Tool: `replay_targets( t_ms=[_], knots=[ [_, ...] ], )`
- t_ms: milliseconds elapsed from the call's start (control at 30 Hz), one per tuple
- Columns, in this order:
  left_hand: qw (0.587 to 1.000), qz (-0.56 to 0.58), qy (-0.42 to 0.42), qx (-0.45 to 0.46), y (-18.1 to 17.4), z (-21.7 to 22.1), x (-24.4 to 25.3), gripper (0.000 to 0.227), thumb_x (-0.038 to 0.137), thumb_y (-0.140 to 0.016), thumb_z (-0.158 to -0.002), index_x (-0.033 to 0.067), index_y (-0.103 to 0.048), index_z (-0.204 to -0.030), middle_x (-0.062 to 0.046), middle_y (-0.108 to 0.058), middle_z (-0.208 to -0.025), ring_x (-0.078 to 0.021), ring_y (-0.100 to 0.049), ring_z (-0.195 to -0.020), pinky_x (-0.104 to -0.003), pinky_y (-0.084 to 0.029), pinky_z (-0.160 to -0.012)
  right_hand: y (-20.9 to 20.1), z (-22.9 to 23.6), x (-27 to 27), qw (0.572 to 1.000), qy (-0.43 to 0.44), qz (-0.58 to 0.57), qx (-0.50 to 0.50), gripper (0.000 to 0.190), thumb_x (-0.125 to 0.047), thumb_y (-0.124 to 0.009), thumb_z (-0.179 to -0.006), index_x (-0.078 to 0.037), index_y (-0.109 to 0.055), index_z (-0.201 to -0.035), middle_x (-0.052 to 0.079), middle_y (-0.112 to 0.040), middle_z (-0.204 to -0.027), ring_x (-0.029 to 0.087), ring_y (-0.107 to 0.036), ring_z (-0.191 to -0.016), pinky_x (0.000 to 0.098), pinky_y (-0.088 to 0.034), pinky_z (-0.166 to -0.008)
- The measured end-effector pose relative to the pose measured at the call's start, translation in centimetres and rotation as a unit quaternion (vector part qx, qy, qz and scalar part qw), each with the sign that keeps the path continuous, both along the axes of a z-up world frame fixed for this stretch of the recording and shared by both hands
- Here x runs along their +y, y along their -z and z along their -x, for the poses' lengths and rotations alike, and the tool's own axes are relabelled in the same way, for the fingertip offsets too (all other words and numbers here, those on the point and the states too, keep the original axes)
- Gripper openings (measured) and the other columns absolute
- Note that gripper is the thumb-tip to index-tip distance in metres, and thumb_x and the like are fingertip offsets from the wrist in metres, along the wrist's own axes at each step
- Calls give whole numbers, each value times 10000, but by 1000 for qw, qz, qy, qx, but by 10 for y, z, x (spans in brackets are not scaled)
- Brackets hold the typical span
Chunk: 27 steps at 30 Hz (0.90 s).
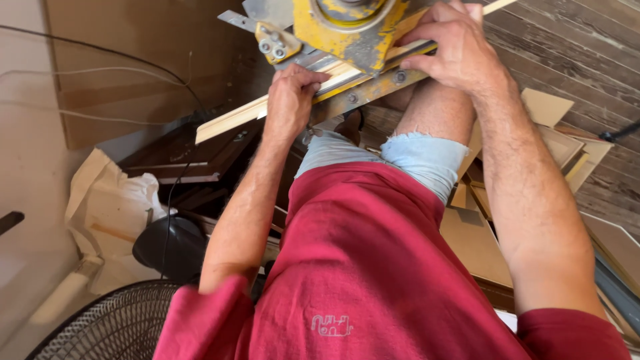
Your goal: Trimming the ends of thin wooden strips using a manual miter trimmer in a workshop
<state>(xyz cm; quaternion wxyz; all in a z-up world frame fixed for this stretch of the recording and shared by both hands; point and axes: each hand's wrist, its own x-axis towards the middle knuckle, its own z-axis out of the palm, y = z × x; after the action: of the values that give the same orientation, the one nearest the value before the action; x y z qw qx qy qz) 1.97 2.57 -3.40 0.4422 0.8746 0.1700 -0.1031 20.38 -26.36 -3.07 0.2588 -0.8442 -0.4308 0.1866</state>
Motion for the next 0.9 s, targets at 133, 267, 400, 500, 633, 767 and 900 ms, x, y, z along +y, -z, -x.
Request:
replay_targets(
  t_ms=[133, 267, 400, 500, 633, 767, 900],
  knots=[
    [1000, 16, -15, 7, -5, 0, 1, 234, 55, -717, -931, 189, -825, -1089, 39, -665, -928, -217, -531, -917, -335, -467, -758, -8, 1, 4, 1000, 1, 9, 17, 391, -459, -856, -895, -228, -810, -1207, 34, -614, -1116, 272, -509, -1062, 435, -244, -987],
    [1000, 18, -12, -4, 0, 2, 1, 258, 51, -706, -931, 209, -828, -1094, 53, -643, -910, -217, -531, -911, -327, -451, -790, -7, 1, 3, 1000, 0, 8, 16, 391, -470, -850, -907, -229, -808, -1212, 31, -618, -1124, 269, -512, -1060, 441, -249, -984],
    [1000, 22, -14, 4, -1, 1, 1, 275, 48, -687, -943, 229, -829, -1093, 64, -624, -894, -208, -525, -913, -319, -454, -785, -3, 0, 2, 1000, -2, 13, 16, 399, -432, -855, -878, -244, -799, -1226, 24, -613, -1109, 284, -507, -1070, 444, -253, -980],
    [1000, 21, -19, 12, -1, 0, 1, 259, 66, -711, -933, 243, -831, -1079, 74, -617, -893, -200, -523, -913, -318, -454, -789, -4, 0, 2, 1000, 1, 8, 15, 401, -445, -871, -878, -234, -806, -1213, 22, -612, -1114, 265, -515, -1054, 438, -250, -994],
    [1000, 20, -14, 11, 6, 2, 2, 284, 61, -708, -918, 259, -830, -1081, 80, -625, -904, -201, -535, -939, -305, -448, -832, -4, 0, 2, 1000, 11, 7, 20, 405, -451, -879, -865, -245, -807, -1207, 19, -617, -1127, 258, -519, -1078, 443, -245, -990],
    [1000, 19, -11, 11, 4, 1, 2, 284, 59, -704, -931, 255, -828, -1096, 72, -626, -911, -203, -530, -932, -310, -448, -808, -2, -1, 1, 1000, 2, -17, 20, 419, -465, -871, -883, -213, -813, -1213, 45, -623, -1114, 262, -544, -1097, 439, -262, -1019],
    [1000, 19, -12, -3, 7, 3, 2, 284, 53, -704, -937, 260, -830, -1086, 74, -628, -902, -202, -534, -948, -305, -461, -827, -3, -1, 1, 999, 2, -27, 17, 416, -453, -890, -877, -198, -819, -1198, 47, -620, -1098, 266, -543, -1088, 421, -262, -1051]
  ],
)
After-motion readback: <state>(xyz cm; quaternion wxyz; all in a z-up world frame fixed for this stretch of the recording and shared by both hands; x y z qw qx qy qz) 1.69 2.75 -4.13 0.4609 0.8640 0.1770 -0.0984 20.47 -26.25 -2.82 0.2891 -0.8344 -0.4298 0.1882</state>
